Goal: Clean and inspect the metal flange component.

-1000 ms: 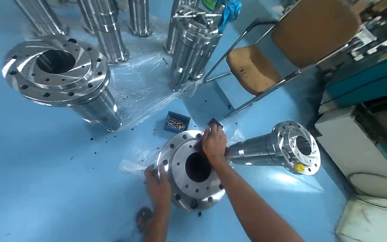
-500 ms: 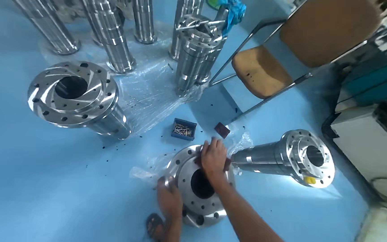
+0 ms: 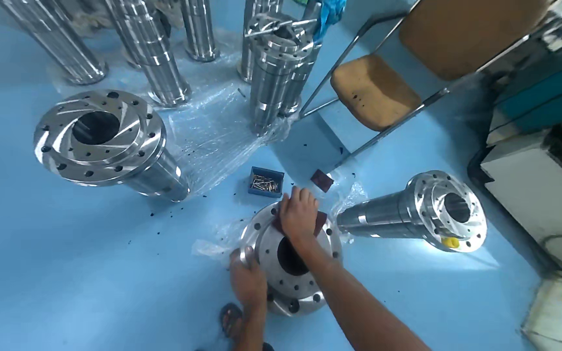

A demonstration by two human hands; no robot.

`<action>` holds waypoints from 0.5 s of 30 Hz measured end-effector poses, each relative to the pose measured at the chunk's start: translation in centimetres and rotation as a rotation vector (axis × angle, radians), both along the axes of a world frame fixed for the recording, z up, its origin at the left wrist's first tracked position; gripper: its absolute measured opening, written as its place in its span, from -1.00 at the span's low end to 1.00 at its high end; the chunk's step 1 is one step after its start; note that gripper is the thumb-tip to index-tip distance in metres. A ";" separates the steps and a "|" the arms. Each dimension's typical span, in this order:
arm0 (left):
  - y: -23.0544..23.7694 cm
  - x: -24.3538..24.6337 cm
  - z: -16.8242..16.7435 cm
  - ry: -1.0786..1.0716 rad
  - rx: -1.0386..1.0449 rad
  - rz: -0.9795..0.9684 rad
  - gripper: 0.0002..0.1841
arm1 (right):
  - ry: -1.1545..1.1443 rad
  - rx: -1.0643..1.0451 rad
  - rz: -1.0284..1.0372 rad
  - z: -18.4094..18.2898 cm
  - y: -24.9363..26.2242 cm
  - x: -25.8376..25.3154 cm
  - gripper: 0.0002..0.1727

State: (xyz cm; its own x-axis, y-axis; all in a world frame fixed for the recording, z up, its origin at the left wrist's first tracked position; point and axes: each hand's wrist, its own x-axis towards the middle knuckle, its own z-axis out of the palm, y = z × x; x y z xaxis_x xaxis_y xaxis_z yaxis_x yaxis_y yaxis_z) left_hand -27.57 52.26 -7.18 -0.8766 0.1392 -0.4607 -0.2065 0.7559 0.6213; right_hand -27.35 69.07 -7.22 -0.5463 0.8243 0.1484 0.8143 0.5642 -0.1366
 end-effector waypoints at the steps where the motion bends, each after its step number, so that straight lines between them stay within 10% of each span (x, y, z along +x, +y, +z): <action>1: 0.1 0.0 0.0 0.003 -0.002 0.003 -0.58 | 0.021 0.045 0.058 -0.3 -1.1 0.4 -0.57; 7: 0.0 0.0 0.2 -0.046 -0.032 -0.011 -0.56 | -0.181 -0.252 -0.059 1.4 2.4 -2.1 -0.52; 12: 0.1 0.0 0.1 -0.007 -0.017 -0.009 -0.58 | 0.023 0.068 0.106 -0.5 -2.3 -0.4 -0.61; 15: 0.1 -0.3 0.0 -0.040 -0.018 -0.003 -0.57 | -0.057 -0.097 0.130 -0.1 -0.4 -1.3 -0.55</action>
State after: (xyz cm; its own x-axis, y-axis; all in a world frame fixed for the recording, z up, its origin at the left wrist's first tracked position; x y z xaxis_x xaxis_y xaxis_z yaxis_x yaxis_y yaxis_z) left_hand -27.90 52.39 -7.17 -0.8569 0.1329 -0.4981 -0.2291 0.7674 0.5989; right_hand -28.64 68.63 -7.31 -0.6542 0.7554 0.0372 0.7436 0.6514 -0.1512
